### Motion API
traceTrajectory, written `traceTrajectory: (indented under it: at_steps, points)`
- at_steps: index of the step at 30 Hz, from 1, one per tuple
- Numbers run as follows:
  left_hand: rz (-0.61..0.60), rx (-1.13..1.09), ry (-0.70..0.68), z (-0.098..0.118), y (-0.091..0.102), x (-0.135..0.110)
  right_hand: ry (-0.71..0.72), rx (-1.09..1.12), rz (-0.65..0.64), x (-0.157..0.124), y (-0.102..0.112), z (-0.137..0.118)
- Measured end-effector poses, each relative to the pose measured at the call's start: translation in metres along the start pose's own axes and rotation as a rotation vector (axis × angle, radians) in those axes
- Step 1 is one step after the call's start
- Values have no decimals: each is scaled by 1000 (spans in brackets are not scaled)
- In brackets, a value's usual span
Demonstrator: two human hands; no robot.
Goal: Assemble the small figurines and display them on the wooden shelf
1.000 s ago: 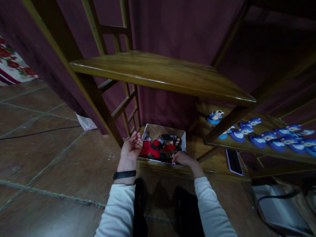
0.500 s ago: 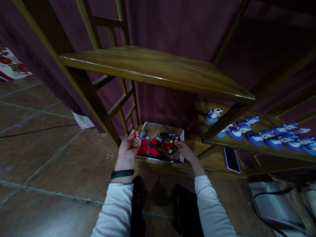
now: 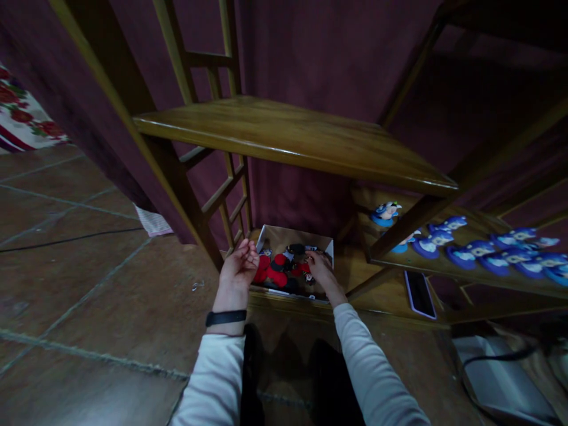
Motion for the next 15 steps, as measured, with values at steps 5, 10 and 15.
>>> traceTrajectory:
  at_steps: [5,10,15]
  points:
    - [-15,3,-7,1,1,-2,135,26,-202,-5,-18,-24]
    - [-7,6,-11,2,1,-2,173,-113,-221,-19,-20,-37]
    - [-7,28,-22,-1,2,0,98,-60,-238,-16,-18,-31]
Point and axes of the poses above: each hand's wrist, its own x-axis towards the middle knuckle, its own y-axis out of the back of the hand, z = x × y, the point moved 1 cm from there along x, towards the middle knuckle, and after that the axes turned 8 degrees about z, right-handed, at the moved point
